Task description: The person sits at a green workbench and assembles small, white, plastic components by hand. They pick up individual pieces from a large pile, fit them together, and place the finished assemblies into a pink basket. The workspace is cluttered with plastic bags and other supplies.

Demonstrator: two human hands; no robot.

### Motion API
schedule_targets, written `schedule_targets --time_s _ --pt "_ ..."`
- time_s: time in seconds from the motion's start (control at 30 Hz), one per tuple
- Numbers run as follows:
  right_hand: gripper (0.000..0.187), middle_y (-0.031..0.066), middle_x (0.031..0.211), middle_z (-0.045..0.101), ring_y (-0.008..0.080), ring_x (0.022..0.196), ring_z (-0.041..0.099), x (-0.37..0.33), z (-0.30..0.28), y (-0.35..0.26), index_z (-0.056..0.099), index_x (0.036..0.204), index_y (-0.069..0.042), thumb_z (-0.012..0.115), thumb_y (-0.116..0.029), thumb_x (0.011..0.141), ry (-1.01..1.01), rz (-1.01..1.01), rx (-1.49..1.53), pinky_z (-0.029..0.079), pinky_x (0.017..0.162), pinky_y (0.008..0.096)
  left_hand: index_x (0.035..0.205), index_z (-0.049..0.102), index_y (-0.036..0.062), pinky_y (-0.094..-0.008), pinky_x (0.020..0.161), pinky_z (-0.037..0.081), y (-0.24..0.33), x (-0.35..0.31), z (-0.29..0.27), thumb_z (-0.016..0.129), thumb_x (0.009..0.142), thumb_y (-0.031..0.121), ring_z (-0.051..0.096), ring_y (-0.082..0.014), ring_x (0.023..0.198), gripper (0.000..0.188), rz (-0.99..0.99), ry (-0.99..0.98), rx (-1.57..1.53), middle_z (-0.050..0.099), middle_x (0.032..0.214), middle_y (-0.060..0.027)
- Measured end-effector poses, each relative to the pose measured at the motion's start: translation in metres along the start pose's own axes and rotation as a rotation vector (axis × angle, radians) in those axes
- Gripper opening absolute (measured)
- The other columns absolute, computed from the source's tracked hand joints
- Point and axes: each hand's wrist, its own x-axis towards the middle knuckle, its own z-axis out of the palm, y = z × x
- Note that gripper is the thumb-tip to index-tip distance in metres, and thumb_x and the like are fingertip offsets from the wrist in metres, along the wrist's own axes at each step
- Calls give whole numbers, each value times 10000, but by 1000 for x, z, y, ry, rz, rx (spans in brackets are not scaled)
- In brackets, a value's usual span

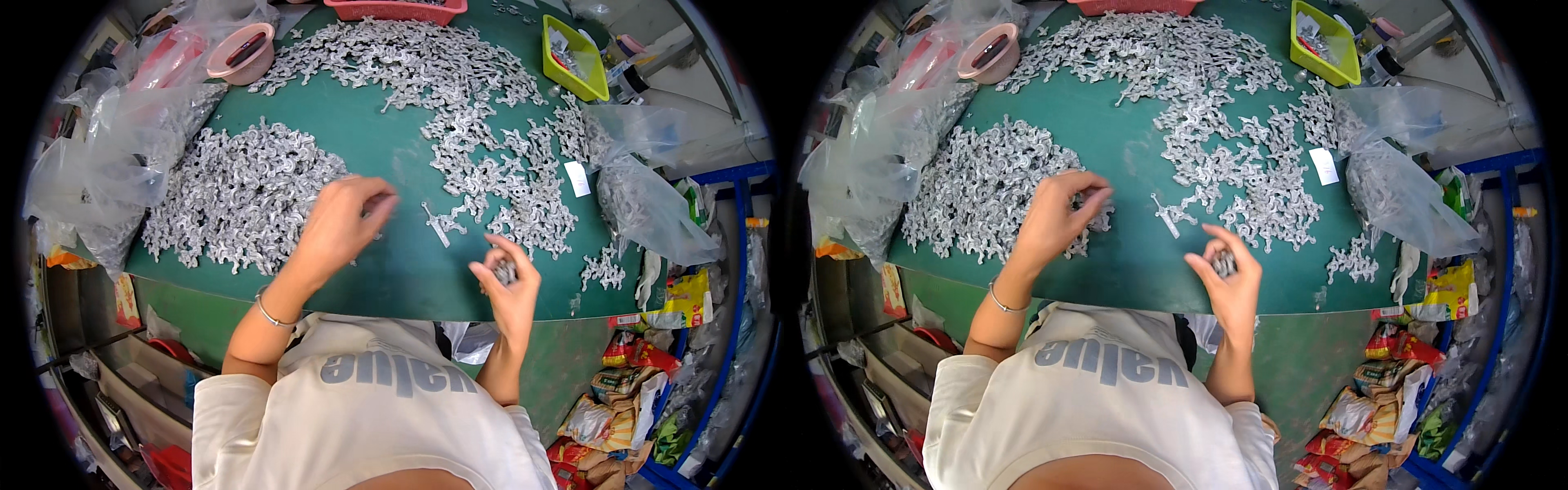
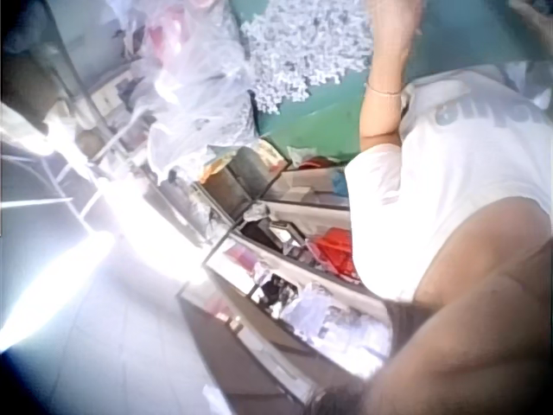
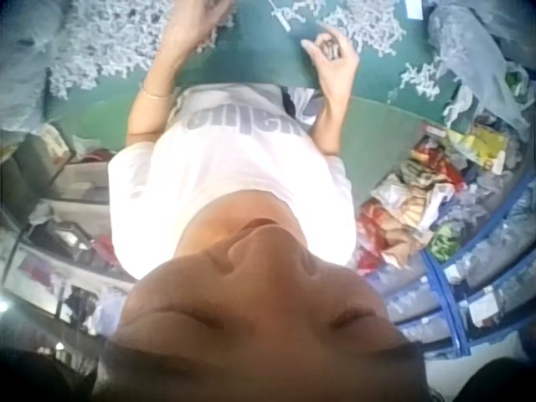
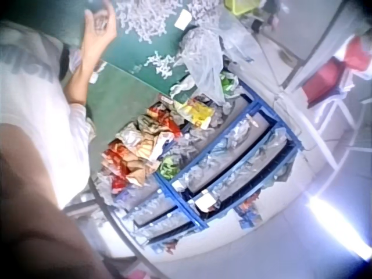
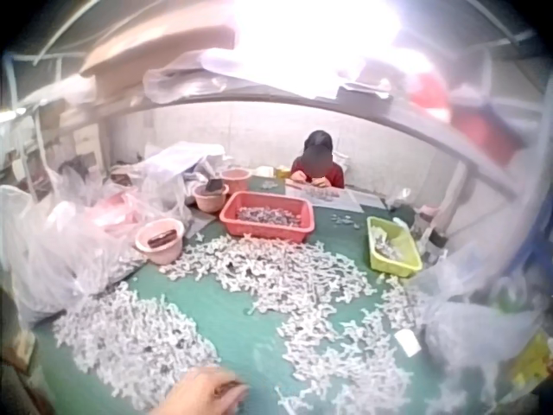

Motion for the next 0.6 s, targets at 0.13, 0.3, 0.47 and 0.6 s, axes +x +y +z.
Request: schedule_targets --time_s 0.13,0.3,0.47,0.6 --pt "305 102 725 495 278 639 526 20 17 31 584 952 -53 676 -36 662 -39 -134 -592 427 575 351 801 630 44 -352 683 360 -37 -9 -2 618 694 41 493 -248 743 108 65 61 517 550 746 -78" --pt "157 116 823 540 348 691 558 31 30 51 577 864 -58 626 -65 715 -2 -144 -736 431 601 428 880 617 61 -374 769 339 -41 -9 11 635 695 74 468 -244 868 185 61 166 510 505 888 -71" --pt "139 119 856 549 353 690 562 32 28 44 566 855 -53 616 -64 724 18 -175 -699 437 610 429 928 602 50 -374 795 335 -44 -7 15 653 702 129 477 -253 894 244 64 181 513 517 921 -83" --pt "221 158 833 586 306 698 580 33 35 43 577 904 -3 641 -29 693 -53 -113 -783 443 624 369 921 602 52 -418 847 327 -46 -5 26 658 706 168 486 -245 915 251 80 58 578 527 920 -77"
